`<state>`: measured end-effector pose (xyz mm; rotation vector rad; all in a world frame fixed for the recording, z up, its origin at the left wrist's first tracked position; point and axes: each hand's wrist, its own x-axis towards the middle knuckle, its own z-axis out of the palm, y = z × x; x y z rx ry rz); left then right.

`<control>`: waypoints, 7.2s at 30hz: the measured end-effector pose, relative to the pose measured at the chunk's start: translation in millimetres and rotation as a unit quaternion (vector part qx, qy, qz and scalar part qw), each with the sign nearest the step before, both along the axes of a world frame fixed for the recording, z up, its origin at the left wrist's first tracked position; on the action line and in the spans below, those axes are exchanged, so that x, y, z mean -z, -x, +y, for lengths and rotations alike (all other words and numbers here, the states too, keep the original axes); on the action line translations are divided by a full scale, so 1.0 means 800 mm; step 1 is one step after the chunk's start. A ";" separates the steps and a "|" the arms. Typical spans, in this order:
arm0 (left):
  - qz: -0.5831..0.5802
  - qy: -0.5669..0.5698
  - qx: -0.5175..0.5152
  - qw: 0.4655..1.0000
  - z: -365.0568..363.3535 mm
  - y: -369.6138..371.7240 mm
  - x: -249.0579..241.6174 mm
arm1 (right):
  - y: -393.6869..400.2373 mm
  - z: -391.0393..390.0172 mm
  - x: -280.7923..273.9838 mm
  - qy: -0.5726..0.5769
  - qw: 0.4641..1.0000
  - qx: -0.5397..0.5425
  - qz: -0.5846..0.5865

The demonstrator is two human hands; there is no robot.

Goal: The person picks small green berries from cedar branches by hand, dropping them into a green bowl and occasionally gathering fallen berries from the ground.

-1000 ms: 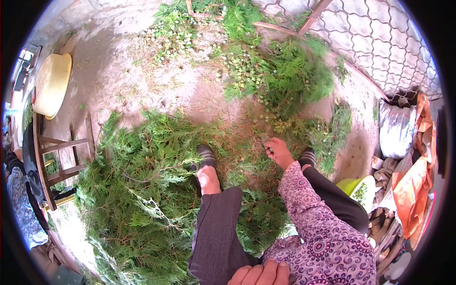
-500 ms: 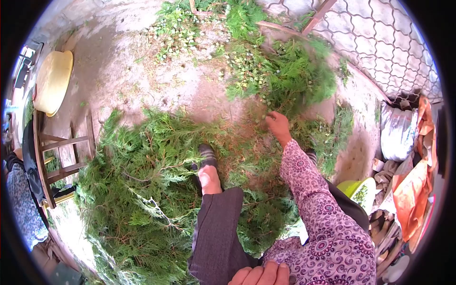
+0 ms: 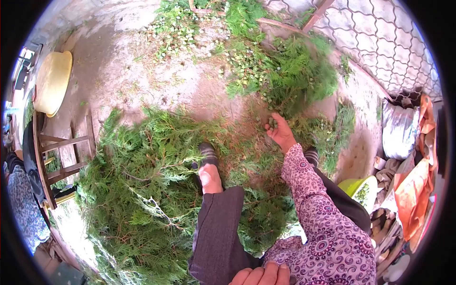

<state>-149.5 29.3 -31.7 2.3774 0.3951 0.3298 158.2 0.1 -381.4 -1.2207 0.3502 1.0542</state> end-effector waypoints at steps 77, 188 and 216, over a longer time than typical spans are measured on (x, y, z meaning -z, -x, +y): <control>0.344 -0.264 0.183 0.882 -0.072 -0.151 0.060 | -0.028 -0.402 -0.129 0.386 0.766 -0.210 -0.470; -0.250 0.619 0.034 0.744 -0.017 -0.166 -0.032 | 0.084 -0.131 -0.444 -0.321 0.921 -0.158 -0.153; -0.236 0.528 -0.118 0.807 -0.024 -0.177 -0.013 | 0.114 -0.117 -0.449 -0.089 0.707 -0.110 -0.693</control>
